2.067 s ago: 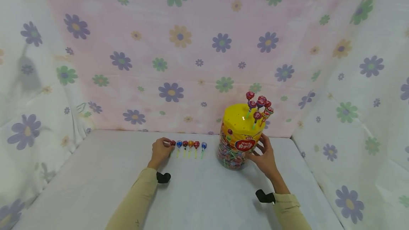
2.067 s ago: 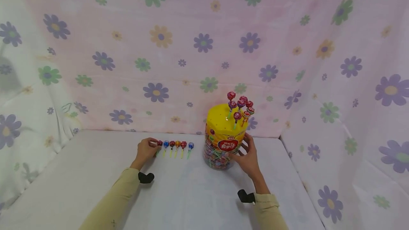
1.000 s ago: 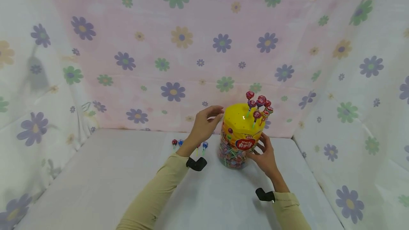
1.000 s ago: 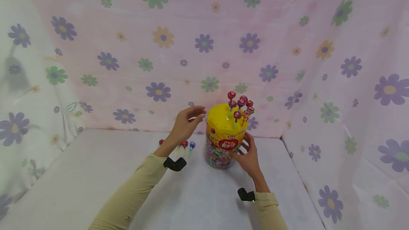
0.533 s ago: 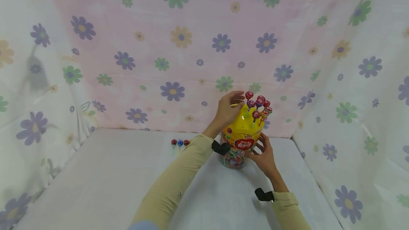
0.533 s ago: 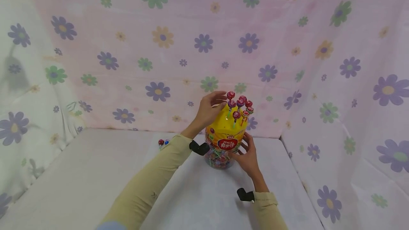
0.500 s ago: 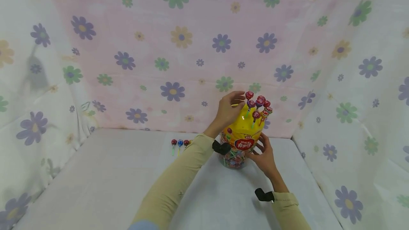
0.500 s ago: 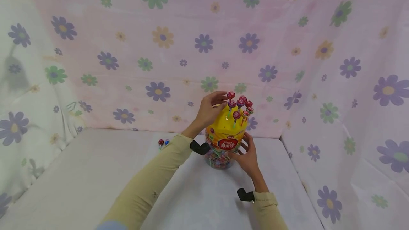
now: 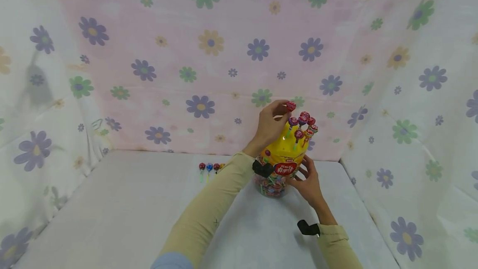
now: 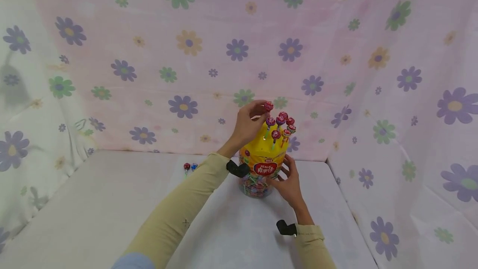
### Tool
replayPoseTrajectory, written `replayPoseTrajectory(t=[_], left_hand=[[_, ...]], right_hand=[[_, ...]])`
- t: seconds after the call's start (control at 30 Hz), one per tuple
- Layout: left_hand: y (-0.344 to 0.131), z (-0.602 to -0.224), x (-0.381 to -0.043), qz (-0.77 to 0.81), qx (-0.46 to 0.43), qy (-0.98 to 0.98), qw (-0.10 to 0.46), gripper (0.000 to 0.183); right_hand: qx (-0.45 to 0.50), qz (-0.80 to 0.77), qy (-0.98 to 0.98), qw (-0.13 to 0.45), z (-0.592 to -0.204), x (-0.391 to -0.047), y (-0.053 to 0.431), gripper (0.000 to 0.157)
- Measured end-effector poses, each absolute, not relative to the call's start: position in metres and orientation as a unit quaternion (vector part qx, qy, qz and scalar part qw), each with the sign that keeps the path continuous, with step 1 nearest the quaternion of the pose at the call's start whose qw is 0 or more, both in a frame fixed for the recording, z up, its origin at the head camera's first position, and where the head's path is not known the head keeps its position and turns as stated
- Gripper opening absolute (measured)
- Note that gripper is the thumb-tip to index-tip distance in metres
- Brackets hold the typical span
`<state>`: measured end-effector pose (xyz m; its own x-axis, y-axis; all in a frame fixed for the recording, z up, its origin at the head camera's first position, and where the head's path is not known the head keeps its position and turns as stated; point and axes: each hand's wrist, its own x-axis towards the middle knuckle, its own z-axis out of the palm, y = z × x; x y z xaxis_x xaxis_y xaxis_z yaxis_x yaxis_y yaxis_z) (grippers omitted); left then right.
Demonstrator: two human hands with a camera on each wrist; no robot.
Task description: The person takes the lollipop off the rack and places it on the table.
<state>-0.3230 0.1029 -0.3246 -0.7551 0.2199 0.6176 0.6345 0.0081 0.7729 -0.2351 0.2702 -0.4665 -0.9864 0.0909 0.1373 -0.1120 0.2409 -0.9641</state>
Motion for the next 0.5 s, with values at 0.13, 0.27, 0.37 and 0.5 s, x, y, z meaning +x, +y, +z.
replayPoseTrajectory(t=[0.13,0.27,0.37,0.5], left_hand=[[0.093,-0.323,-0.319,-0.651,-0.314,-0.670,0.169,0.034],[0.077,-0.328,-0.312,-0.665,-0.317,-0.654,0.170,0.035],[0.064,-0.337,-0.307,-0.673,-0.320,-0.647,0.160,0.036],[0.048,-0.353,-0.301,-0.681,-0.305,-0.650,0.144,0.036]], right_hand=[[0.007,0.613,-0.786,0.080,-0.456,-0.229,0.265,0.094],[0.010,0.609,-0.789,0.082,-0.454,-0.227,0.264,0.094],[0.013,0.609,-0.789,0.088,-0.453,-0.226,0.263,0.093],[0.010,0.608,-0.789,0.087,-0.455,-0.226,0.265,0.092]])
